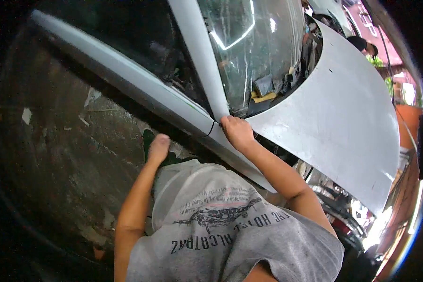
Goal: Sand and wipe down a car fender and hood during detailing.
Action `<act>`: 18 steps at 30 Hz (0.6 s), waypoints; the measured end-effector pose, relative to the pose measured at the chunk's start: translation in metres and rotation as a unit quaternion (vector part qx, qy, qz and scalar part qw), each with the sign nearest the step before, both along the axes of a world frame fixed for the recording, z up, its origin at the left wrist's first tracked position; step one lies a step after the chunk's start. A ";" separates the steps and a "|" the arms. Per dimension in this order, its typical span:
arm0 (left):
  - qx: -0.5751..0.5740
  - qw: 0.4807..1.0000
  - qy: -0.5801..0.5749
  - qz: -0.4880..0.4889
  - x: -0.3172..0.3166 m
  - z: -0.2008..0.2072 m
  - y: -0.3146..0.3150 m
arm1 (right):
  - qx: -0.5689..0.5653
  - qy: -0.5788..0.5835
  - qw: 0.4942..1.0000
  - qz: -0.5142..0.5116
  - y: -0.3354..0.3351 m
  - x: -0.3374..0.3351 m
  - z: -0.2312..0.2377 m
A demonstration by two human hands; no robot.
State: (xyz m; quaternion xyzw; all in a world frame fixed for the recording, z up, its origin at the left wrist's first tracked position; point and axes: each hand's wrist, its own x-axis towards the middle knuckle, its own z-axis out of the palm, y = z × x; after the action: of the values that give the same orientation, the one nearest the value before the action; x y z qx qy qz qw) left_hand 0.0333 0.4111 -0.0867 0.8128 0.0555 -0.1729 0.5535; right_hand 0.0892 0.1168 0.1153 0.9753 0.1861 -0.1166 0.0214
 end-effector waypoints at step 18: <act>0.198 0.935 0.252 0.152 -0.240 -0.147 0.127 | -0.086 0.076 0.983 0.140 0.008 0.024 -0.004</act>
State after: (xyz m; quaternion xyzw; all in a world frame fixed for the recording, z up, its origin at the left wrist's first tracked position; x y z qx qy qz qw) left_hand -0.2071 0.5378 -0.2334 0.8175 0.3491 -0.2711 0.3693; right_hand 0.1130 0.1250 0.1110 0.9223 0.3115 -0.2019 0.1074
